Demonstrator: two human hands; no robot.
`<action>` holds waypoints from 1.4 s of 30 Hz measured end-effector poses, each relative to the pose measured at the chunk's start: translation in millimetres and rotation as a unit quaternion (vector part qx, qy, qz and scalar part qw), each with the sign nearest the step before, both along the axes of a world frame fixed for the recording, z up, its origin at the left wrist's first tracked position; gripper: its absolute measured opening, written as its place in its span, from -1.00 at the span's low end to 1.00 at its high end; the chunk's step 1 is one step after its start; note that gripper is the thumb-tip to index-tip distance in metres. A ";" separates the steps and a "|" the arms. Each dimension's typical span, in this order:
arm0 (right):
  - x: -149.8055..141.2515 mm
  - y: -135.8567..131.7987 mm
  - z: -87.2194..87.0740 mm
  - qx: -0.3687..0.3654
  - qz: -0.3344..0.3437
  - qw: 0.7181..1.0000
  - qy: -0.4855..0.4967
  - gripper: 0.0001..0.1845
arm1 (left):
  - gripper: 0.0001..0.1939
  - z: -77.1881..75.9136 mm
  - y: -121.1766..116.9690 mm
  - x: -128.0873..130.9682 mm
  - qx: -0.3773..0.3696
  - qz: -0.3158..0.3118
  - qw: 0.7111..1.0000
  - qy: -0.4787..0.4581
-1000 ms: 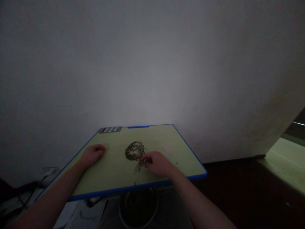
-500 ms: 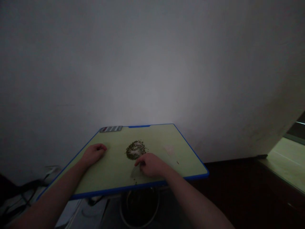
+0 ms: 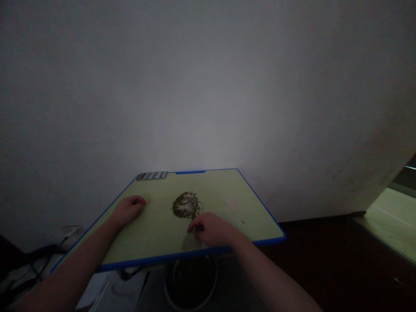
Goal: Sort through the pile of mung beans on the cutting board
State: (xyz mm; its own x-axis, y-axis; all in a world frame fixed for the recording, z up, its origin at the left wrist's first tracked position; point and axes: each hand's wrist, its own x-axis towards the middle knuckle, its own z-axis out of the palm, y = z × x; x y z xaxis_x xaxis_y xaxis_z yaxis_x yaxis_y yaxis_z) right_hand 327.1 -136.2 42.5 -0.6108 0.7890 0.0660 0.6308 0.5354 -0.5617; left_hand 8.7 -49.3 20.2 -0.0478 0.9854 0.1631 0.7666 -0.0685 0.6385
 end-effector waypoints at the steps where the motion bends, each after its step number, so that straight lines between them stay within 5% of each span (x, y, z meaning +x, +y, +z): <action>1: 2.1 -1.0 0.2 -0.003 0.000 1.000 0.005 -0.64 | -0.81 0.2 -0.3 0.2 -0.001 0.002 1.000 -0.003; 10: 27.0 6.4 -7.6 0.026 -0.145 0.989 0.030 -0.64 | -0.81 2.8 -3.3 1.2 0.008 0.002 1.000 0.008; 18: 18.8 14.2 -11.7 0.065 -0.184 0.981 0.001 -0.64 | -0.82 7.2 -6.4 4.4 -0.004 0.010 1.000 0.000; 33: 0.7 24.7 -14.7 0.103 -0.161 0.982 0.000 -0.62 | -0.79 6.0 -5.8 3.8 -0.001 0.013 1.000 0.010; 42: -7.9 21.4 -4.5 0.101 -0.079 0.991 -0.030 -0.59 | -0.79 7.0 -3.0 3.2 -0.013 0.021 0.999 0.036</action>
State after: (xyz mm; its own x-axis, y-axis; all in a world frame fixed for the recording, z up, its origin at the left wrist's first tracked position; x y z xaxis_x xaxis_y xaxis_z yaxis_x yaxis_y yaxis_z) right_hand 319.3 -114.8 37.9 -0.4878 0.8499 0.1993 0.7448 0.5243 -0.4128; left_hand 11.9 -52.2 27.1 -0.0792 0.9867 0.1419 0.8125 -0.0186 0.5827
